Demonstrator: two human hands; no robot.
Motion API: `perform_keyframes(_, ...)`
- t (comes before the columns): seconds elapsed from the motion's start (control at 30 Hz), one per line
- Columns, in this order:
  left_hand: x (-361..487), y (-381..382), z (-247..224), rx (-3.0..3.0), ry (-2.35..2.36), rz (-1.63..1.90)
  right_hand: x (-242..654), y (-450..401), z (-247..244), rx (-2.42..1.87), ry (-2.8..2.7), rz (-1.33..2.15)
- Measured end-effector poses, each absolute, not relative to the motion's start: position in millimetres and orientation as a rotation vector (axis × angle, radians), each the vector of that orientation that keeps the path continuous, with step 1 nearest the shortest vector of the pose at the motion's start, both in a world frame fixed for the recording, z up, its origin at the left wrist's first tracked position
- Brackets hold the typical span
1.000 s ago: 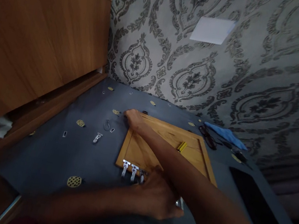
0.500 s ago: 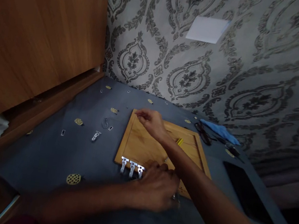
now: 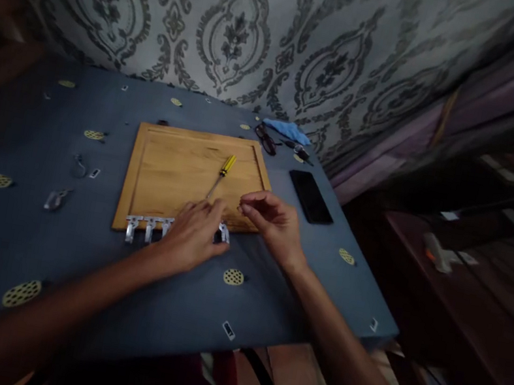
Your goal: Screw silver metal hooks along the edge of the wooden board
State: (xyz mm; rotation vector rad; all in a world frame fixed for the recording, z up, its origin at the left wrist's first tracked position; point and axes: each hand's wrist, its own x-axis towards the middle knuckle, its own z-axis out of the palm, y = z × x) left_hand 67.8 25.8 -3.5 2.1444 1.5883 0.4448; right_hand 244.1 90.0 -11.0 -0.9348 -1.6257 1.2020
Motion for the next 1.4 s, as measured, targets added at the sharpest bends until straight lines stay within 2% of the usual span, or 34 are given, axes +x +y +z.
perform_keyframes(0.27,71,26,-3,2.108,1.632,0.455,252,81,-39,-0.938,-1.638,1.234)
perform_keyframes(0.6,71,26,-2,2.071,1.623,0.478,243,70,-48,-0.887,-1.714,1.187)
perform_keyframes(1.4,71,26,-5,2.057,1.63,0.533,247,64,-49,-0.832,-2.042,0.699)
